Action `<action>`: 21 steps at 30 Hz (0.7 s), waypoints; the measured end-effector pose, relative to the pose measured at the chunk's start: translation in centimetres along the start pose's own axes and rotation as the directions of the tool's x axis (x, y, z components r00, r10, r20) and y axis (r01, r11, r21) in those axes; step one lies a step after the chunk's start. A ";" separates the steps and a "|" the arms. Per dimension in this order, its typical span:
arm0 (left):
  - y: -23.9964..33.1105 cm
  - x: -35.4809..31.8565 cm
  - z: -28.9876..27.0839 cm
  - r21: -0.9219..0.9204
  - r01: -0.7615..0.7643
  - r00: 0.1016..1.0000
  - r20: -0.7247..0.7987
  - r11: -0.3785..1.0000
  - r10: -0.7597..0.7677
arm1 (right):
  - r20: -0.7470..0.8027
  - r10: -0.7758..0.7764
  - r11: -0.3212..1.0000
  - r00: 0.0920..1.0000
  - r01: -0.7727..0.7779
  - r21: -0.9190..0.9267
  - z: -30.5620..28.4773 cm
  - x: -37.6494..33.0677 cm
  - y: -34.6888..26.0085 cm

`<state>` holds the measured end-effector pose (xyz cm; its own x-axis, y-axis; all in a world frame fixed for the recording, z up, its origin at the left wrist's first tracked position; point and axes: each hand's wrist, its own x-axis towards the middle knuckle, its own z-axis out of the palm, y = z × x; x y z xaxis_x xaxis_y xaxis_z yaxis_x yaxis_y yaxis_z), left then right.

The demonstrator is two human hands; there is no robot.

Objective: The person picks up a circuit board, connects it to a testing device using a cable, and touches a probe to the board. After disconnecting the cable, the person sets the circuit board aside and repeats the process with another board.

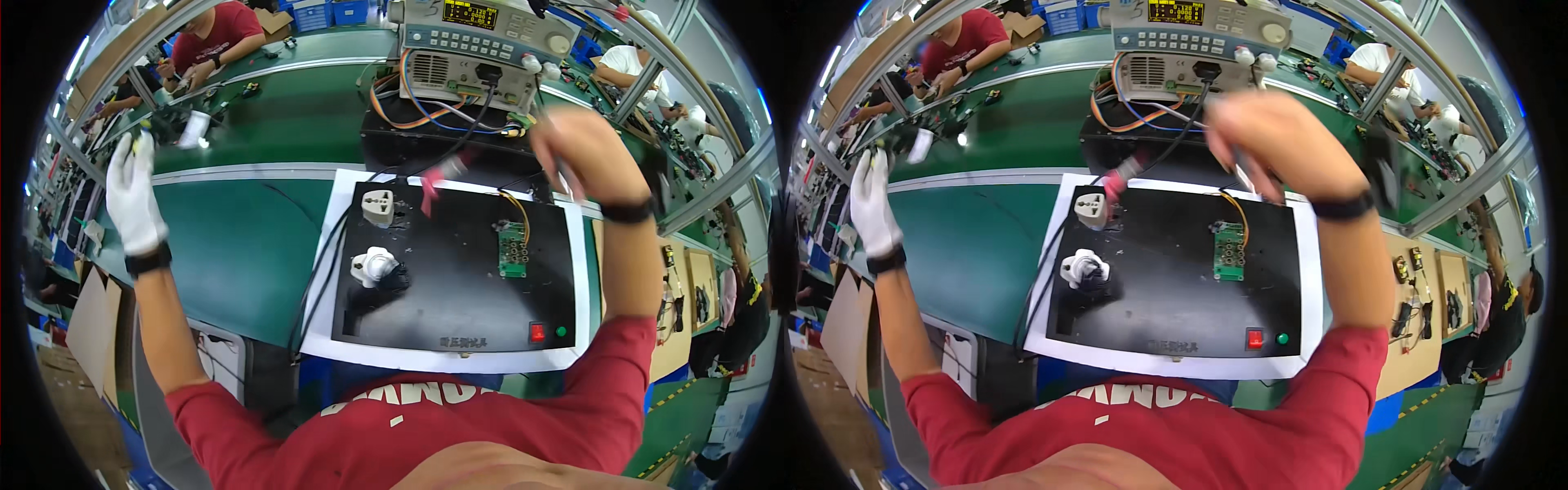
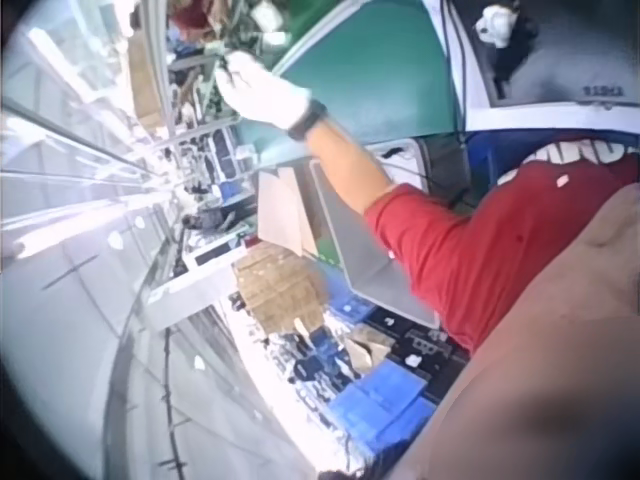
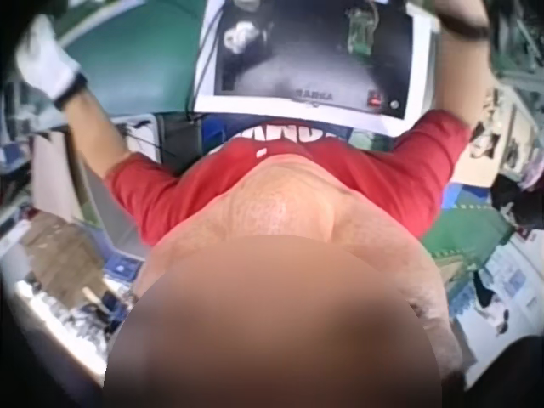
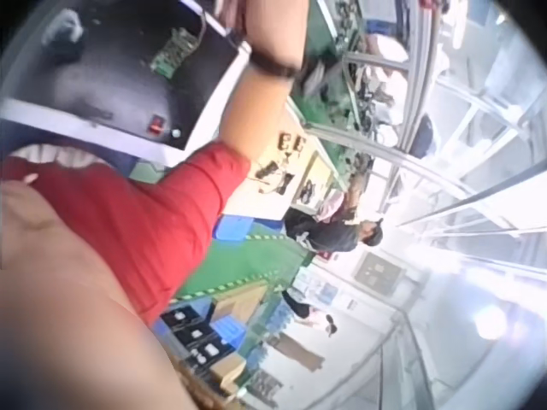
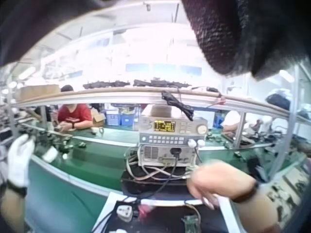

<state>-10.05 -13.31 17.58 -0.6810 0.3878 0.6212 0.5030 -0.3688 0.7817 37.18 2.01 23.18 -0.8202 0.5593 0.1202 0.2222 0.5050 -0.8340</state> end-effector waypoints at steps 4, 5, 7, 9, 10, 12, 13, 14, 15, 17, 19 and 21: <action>-6.7 9.6 -1.9 0.137 0.076 0.966 -0.257 0.988 -0.038 | -0.194 -0.021 0.767 0.981 0.141 0.627 3.1 11.1 1.2; -9.0 10.6 -2.1 0.186 0.156 0.938 -0.336 0.970 -0.087 | -0.228 -0.026 0.732 0.973 0.174 0.659 3.7 12.0 1.5; -13.8 10.7 -1.3 0.448 0.159 0.925 -0.379 0.880 0.025 | -0.227 -0.040 0.736 0.973 0.183 0.652 4.4 11.6 2.3; -17.5 8.7 0.6 0.468 0.226 0.952 -0.290 0.854 -0.093 | -0.181 -0.011 0.824 0.984 0.111 0.555 4.7 8.5 3.3; -18.6 7.5 1.8 0.609 0.212 0.974 -0.193 0.764 -0.117 | -0.150 -0.002 0.845 0.989 0.082 0.529 4.6 6.2 3.9; -19.5 3.9 5.0 0.808 0.163 0.968 -0.018 0.566 -0.252 | -0.138 0.128 0.907 0.982 -0.060 0.417 4.4 1.3 5.2; -19.3 2.4 7.0 0.872 0.103 0.946 0.062 0.478 -0.317 | -0.130 0.220 0.906 0.967 -0.153 0.394 4.2 -1.5 5.8; -18.9 1.6 9.0 0.937 -0.045 0.853 0.217 0.347 -0.475 | -0.213 0.288 0.918 0.934 -0.206 0.339 4.5 -4.4 6.3; -18.5 0.6 11.2 0.957 -0.153 0.824 0.261 0.245 -0.504 | -0.266 0.400 0.889 0.877 -0.302 0.343 4.5 -7.4 6.5; -18.3 -0.2 15.2 0.951 -0.241 0.824 0.306 0.194 -0.476 | -0.412 0.518 0.851 0.750 -0.405 0.334 4.8 -12.7 7.0; -19.9 0.5 18.3 0.908 -0.332 0.773 0.417 0.256 -0.477 | -0.557 0.682 0.725 0.474 -0.537 0.431 5.6 -17.6 7.0; -23.8 2.4 22.0 0.815 -0.460 0.688 0.578 0.351 -0.440 | -0.632 0.722 0.665 0.282 -0.533 0.523 6.9 -21.8 6.8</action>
<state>-11.98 15.02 1.71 -0.3822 0.9169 0.1155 0.9240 0.3808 0.0342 52.92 -11.31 11.17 0.2626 0.9376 -0.2281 0.3093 -0.3057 -0.9005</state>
